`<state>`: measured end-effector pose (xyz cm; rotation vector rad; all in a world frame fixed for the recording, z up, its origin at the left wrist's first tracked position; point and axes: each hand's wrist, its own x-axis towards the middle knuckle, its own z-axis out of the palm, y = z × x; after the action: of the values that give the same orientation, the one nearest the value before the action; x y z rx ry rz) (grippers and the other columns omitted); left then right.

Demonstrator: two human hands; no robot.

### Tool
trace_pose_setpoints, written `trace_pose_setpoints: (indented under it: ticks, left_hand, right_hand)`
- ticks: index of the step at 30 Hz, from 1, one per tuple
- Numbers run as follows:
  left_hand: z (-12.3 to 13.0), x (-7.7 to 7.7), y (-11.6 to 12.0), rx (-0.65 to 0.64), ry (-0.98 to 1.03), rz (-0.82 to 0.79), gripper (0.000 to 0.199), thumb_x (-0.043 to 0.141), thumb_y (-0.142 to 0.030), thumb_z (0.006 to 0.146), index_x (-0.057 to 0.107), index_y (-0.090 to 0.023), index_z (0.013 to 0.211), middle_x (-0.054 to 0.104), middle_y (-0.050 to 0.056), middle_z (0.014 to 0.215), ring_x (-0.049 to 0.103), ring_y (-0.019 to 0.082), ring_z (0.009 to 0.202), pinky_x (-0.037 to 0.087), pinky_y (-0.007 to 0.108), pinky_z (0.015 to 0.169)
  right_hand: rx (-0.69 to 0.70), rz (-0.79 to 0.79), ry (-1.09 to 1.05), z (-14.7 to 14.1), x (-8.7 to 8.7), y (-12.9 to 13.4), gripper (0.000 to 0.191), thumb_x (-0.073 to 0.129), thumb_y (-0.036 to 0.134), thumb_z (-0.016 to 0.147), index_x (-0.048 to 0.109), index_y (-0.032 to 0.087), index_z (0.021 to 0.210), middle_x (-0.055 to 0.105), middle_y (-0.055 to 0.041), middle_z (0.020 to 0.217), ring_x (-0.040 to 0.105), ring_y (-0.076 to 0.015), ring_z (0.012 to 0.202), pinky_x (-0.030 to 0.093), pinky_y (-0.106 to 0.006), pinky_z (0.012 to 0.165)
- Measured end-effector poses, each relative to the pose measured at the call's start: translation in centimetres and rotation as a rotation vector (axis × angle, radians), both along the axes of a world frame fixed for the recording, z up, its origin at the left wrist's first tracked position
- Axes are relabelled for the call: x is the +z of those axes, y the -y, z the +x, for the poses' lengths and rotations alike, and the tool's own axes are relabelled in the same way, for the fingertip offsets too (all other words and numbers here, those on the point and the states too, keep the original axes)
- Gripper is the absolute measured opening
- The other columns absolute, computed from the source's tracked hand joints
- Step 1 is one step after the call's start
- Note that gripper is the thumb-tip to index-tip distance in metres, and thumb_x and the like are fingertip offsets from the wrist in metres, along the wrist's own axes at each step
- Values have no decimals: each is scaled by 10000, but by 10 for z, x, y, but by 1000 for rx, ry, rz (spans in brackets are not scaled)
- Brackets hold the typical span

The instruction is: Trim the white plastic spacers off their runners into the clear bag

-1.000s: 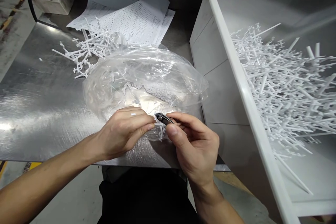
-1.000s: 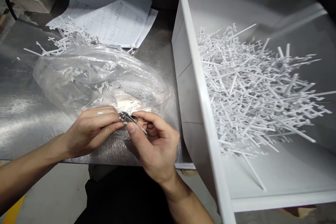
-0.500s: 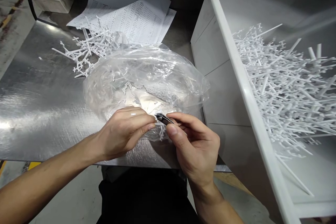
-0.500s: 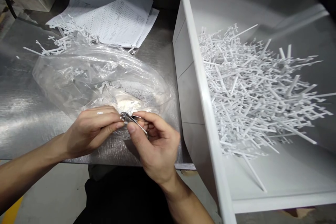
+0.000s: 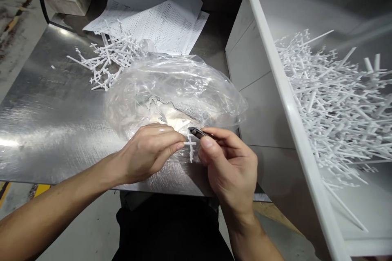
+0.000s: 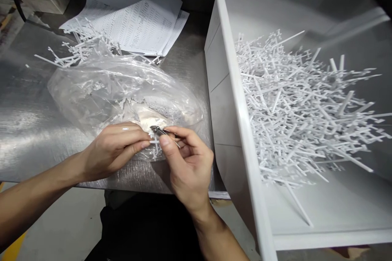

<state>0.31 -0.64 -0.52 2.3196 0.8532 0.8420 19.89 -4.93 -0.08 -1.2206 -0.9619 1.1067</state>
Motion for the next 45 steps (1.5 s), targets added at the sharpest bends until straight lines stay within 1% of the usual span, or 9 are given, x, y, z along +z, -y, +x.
trace_pose_setpoints:
  ticks: [4, 7, 10, 12, 17, 22, 25, 36, 45]
  left_hand:
    - [-2, 3, 0, -16, 4, -92, 204, 551, -177, 1095, 721, -147, 986, 727, 80, 990, 706, 177, 873, 560, 284, 737]
    - [-3, 3, -1, -43, 67, -100, 225, 525, -213, 1108, 721, -165, 1009, 728, 122, 1189, 726, 219, 1063, 617, 332, 847]
    - [-3, 2, -2, -81, 155, -96, 222, 495, -211, 1118, 708, -197, 1058, 762, 69, 1092, 739, 197, 1009, 637, 351, 905]
    - [-3, 2, -1, -90, 148, -107, 232, 487, -201, 1117, 717, -204, 1081, 769, 58, 1067, 747, 201, 1022, 639, 355, 913]
    - [-7, 2, 1, -64, 44, -116, 250, 518, -236, 1119, 752, -162, 1069, 751, 110, 1189, 754, 209, 1007, 641, 362, 890]
    - [-7, 8, 0, -18, 135, -164, 225, 568, -168, 1096, 700, -170, 913, 718, 4, 803, 678, 131, 729, 555, 255, 709]
    - [-6, 13, -1, 51, 159, -195, 229, 618, -136, 1064, 681, -173, 847, 670, -30, 701, 601, 91, 603, 471, 206, 582]
    - [-4, 10, 1, 166, 131, -249, 158, 655, -172, 1053, 764, -186, 939, 773, -21, 796, 689, 87, 647, 547, 169, 630]
    - [-1, 11, 1, 185, 111, -214, 154, 652, -142, 1053, 755, -178, 944, 741, -55, 735, 662, 52, 604, 517, 136, 614]
  right_hand:
    - [-20, 139, 145, 2, 17, 0, 146, 790, 321, 1009, 793, 249, 1136, 789, -3, 831, 757, -171, 724, 633, -309, 691]
    - [152, 280, 348, -2, 35, -9, 171, 768, 281, 1014, 770, 246, 1181, 826, -37, 1000, 802, -212, 861, 661, -360, 800]
    - [389, 292, 451, -10, 44, -22, 145, 728, 281, 1037, 740, 240, 1175, 825, -39, 1027, 810, -224, 896, 660, -368, 812]
    - [425, 277, 488, -16, 42, -30, 122, 709, 289, 1053, 724, 249, 1168, 826, -38, 1048, 816, -227, 925, 663, -375, 837]
    - [198, 372, 502, -14, 29, -28, 197, 711, 230, 1043, 721, 245, 1239, 813, -58, 1234, 791, -246, 1111, 643, -420, 984]
    - [-3, 311, 490, 5, 23, -9, 173, 792, 250, 989, 797, 261, 1161, 815, -23, 985, 774, -206, 869, 641, -363, 839]
    - [-101, 212, 389, 12, 17, 5, 139, 814, 266, 973, 819, 260, 1112, 818, -17, 932, 764, -175, 793, 630, -303, 747]
    - [59, 149, 240, 12, 4, 23, 185, 827, 172, 912, 826, 259, 1075, 782, 9, 805, 726, -156, 674, 634, -276, 661]
    - [26, 69, 184, 6, 6, 17, 136, 829, 187, 913, 833, 263, 1026, 811, 20, 808, 745, -136, 678, 640, -250, 682]
